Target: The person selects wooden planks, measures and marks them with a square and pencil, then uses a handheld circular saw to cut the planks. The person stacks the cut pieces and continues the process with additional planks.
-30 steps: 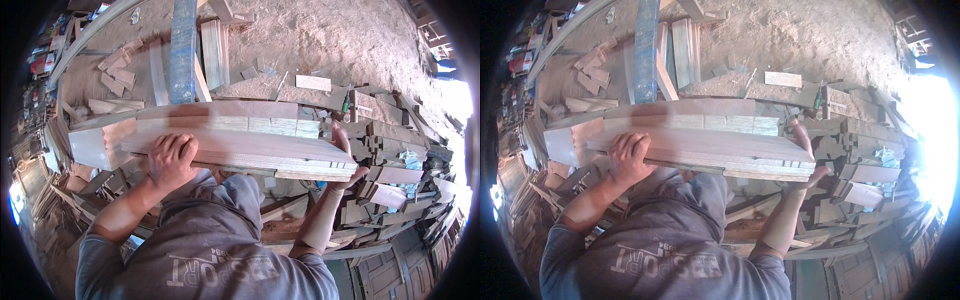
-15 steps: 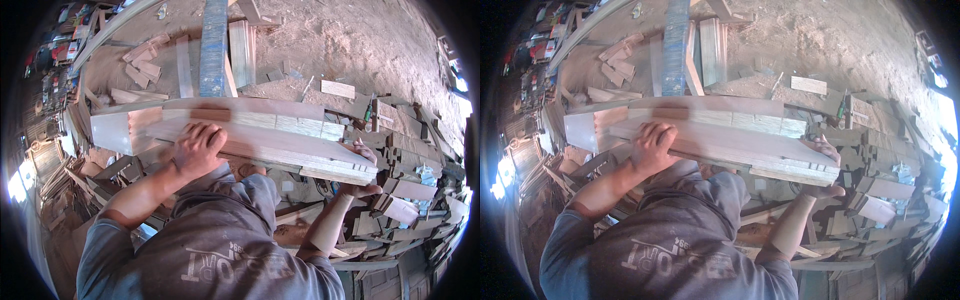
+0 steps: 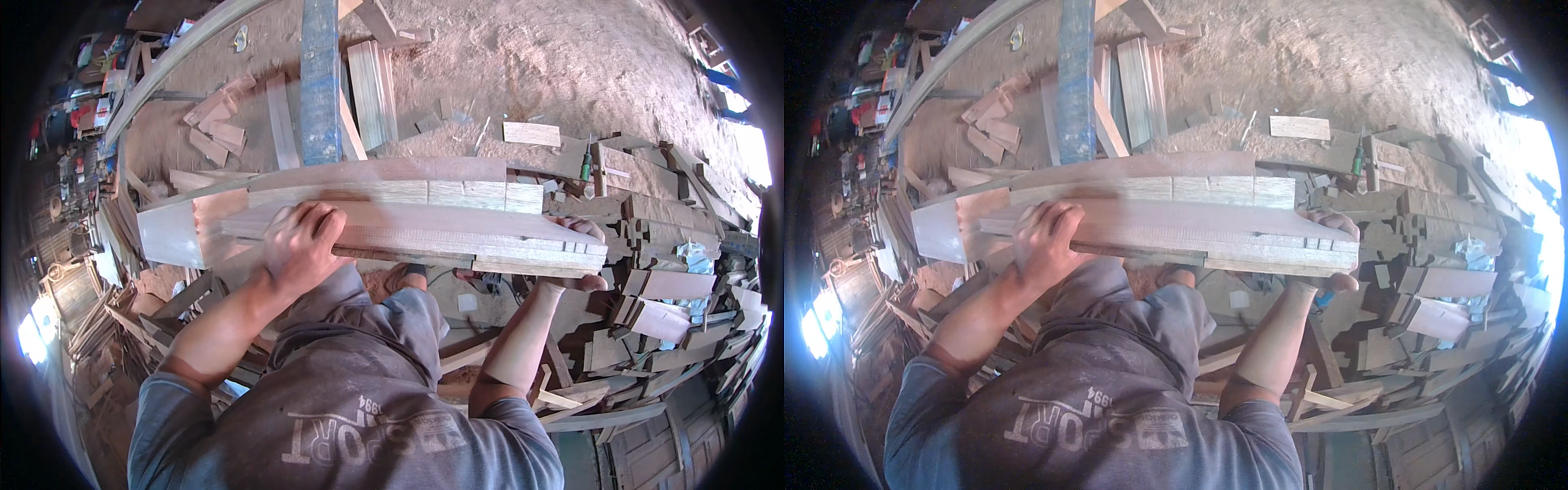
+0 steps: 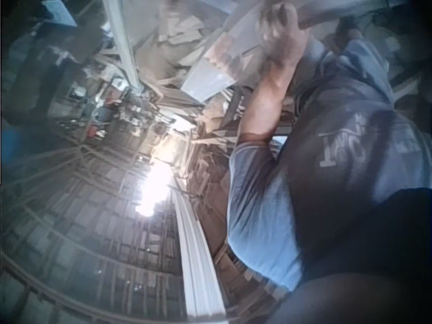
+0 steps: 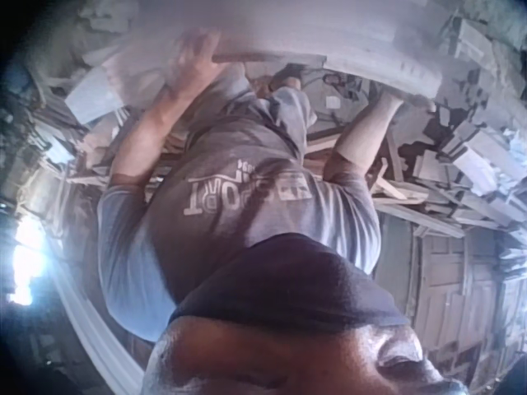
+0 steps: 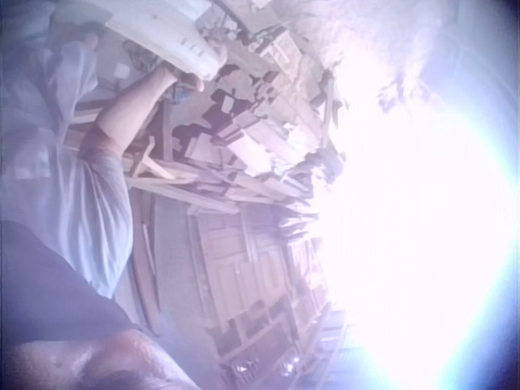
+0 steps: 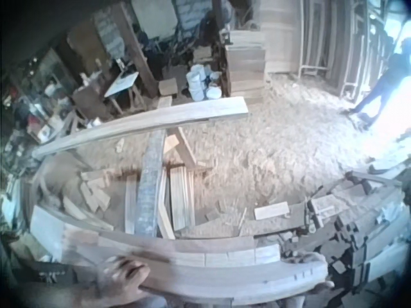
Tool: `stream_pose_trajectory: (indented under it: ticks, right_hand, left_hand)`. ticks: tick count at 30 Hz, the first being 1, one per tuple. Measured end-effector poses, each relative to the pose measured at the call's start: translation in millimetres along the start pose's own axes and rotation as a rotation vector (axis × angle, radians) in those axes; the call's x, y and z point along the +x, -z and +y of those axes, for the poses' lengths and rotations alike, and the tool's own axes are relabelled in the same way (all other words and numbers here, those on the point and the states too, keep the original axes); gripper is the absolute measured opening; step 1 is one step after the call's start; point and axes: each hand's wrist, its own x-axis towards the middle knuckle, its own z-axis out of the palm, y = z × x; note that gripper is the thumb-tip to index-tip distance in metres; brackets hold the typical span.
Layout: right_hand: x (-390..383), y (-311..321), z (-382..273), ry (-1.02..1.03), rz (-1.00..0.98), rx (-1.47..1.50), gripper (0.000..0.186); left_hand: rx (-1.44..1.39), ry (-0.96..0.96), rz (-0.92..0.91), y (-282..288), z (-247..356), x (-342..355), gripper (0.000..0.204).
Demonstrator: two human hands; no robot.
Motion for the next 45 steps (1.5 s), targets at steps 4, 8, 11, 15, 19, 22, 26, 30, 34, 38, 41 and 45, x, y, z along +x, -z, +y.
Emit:
stream_pose_trajectory:
  ticks: [4, 8, 11, 15, 19, 22, 26, 30, 34, 38, 41, 45]
  right_hand:
    - [1.1, -5.0, 0.9, -0.026, 0.07, -0.008, 0.101]
    - [3.5, 24.7, 8.8, -0.023, 0.021, -0.25, 0.111]
    - [9.2, 10.5, -2.6, -0.014, 0.055, -0.486, 0.122]
    - [14.2, 19.2, -9.4, 0.006, 0.07, -0.399, 0.116]
    - [18.3, 7.1, -4.2, 0.192, 0.146, -0.691, 0.113]
    - [18.2, -3.5, 0.8, 0.269, 0.251, -0.787, 0.116]
    - [18.5, -11.7, 0.5, 0.302, 0.225, -0.798, 0.119]
    - [20.2, -14.4, -0.2, 0.306, 0.232, -0.851, 0.119]
    - [25.1, -19.8, -2.8, 0.361, 0.24, -0.934, 0.104]
    - [48.0, -4.6, -25.6, 0.293, 0.235, -1.236, 0.064]
    - [63.9, -76.9, -87.7, -0.297, 0.126, -1.397, 0.083]
    - [81.6, -82.7, -98.8, -0.58, 0.204, -1.574, 0.103]
  left_hand:
    - [0.023, 0.019, -0.004, -4.2, -0.1, -6.3, 0.064]
    - [0.02, -0.001, 0.052, -7.3, -0.9, -1.1, 0.064]
    - [0.089, -0.001, 0.041, -5.5, 2.5, -3.0, 0.066]
    - [0.108, -0.007, 0.052, -8.2, 3.4, -4.5, 0.068]
    - [0.079, -0.037, 0.096, -6.5, 3.8, -4.9, 0.07]
    - [0.063, -0.025, 0.089, -7.0, 2.5, -4.9, 0.07]
    - [0.104, 0.024, 0.043, -9.3, 4.2, -8.9, 0.074]
    - [0.126, 0.065, 0.0, -5.1, 6.5, -8.0, 0.079]
    - [0.104, 0.043, -0.012, 1.1, 3.2, -5.2, 0.08]
    - [-0.07, 0.061, -0.191, 16.1, 2.0, 33.2, 0.084]
    - [-0.222, 0.139, -0.475, 36.8, -5.0, 61.2, 0.098]
    - [-0.438, 0.186, -0.726, 6.8, -28.9, 93.2, 0.115]
